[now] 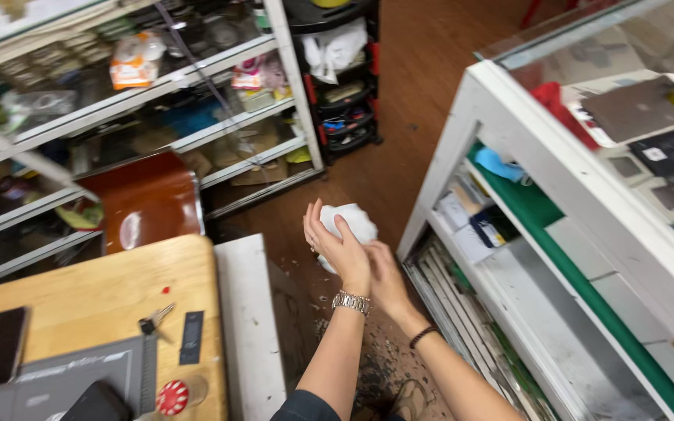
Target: The person takes phone boxes from the lower shelf, wipes each box with a cloth, and places the cleaned boxes in a row on the glass display shelf. They also handle and stack screen protector packages and return some boxes to the lower shelf.
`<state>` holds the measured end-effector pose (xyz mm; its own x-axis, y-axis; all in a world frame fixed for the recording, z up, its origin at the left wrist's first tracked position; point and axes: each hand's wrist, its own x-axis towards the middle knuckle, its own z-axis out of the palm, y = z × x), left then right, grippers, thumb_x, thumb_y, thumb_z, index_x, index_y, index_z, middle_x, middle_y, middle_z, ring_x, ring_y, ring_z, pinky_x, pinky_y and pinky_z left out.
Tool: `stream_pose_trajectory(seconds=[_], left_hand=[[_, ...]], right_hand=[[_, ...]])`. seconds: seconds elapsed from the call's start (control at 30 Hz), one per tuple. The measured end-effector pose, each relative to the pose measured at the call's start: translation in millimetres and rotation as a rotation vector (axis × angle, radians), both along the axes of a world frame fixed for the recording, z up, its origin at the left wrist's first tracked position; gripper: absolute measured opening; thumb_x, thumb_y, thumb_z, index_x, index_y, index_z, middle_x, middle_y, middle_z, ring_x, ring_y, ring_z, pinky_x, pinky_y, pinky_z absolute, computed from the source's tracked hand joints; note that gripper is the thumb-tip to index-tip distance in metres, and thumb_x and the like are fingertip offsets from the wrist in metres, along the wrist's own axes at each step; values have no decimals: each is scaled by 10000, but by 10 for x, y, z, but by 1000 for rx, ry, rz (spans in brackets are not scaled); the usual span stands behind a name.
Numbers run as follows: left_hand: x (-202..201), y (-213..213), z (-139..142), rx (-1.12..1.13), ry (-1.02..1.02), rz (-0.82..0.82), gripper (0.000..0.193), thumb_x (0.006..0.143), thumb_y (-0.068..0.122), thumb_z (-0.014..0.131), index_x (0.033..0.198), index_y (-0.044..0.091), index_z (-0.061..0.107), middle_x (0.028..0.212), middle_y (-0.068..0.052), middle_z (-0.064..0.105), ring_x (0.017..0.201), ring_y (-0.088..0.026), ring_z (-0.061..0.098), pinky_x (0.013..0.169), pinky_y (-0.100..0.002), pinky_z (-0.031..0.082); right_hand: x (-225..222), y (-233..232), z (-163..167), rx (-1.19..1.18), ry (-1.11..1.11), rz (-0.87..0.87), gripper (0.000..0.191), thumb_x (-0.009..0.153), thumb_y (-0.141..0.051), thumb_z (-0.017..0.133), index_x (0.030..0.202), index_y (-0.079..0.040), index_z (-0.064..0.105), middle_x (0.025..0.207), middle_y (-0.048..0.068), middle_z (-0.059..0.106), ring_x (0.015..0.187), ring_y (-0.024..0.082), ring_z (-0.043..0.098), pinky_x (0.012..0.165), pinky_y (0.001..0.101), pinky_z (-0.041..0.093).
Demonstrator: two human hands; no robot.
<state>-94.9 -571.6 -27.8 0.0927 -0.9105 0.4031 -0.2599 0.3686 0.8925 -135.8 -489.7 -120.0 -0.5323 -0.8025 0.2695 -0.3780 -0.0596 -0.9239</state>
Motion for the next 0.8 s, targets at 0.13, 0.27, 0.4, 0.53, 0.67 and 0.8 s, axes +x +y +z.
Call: stream_pose_trajectory(seconds=[0.13, 0.27, 0.4, 0.53, 0.67, 0.8], left_hand=[[408, -326, 153, 38, 82, -37, 288, 1004, 115, 543, 1262, 33, 641, 1474, -157, 518, 1374, -337, 443, 1102, -449, 376], [808, -725, -244, 233, 31, 83, 270, 963, 135, 572, 1174, 30, 703, 1301, -160, 646, 1209, -325, 592, 1034, -422, 459], [1562, -1161, -774, 270, -318, 298, 406, 900, 203, 585, 1199, -48, 698, 1145, -280, 700, 1093, -434, 648, 1012, -484, 460], [2097, -1389, -932, 535, -608, 152, 524, 992, 344, 507, 1290, -69, 632, 1252, -337, 653, 1196, -471, 619, 1087, -513, 453], [1983, -1244, -856, 542, -726, 194, 659, 897, 346, 605, 1415, -40, 473, 1470, -331, 429, 1340, -496, 414, 1059, -630, 351], [1331, -908, -504, 125, -509, 350, 745, 823, 269, 647, 1479, -21, 445, 1534, -323, 360, 1372, -487, 333, 1027, -680, 275]], right_hand=[[819, -437, 24, 119, -70, 290, 489, 977, -107, 602, 1450, -72, 486, 1379, 142, 566, 1289, 270, 549, 1085, 374, 432], [1333, -699, -102, 296, 36, 480, 537, 1029, -137, 530, 1558, -106, 437, 1436, 167, 513, 1331, 286, 499, 1133, 392, 402], [1525, -954, -127, 354, 225, 489, 614, 907, -42, 585, 1505, -62, 447, 1542, 173, 454, 1394, 356, 428, 1166, 452, 351], [1640, -1127, -39, 194, 219, 609, 677, 796, 24, 577, 1465, -22, 490, 1563, 196, 462, 1416, 376, 436, 1191, 438, 356], [1634, -1118, 92, 409, 123, 740, 498, 899, -86, 623, 1381, -6, 526, 1409, 213, 565, 1333, 360, 516, 1117, 418, 417], [1349, -979, 99, 394, -154, 649, 286, 935, -145, 668, 1176, 10, 667, 1264, 184, 687, 1235, 287, 634, 1054, 402, 491]])
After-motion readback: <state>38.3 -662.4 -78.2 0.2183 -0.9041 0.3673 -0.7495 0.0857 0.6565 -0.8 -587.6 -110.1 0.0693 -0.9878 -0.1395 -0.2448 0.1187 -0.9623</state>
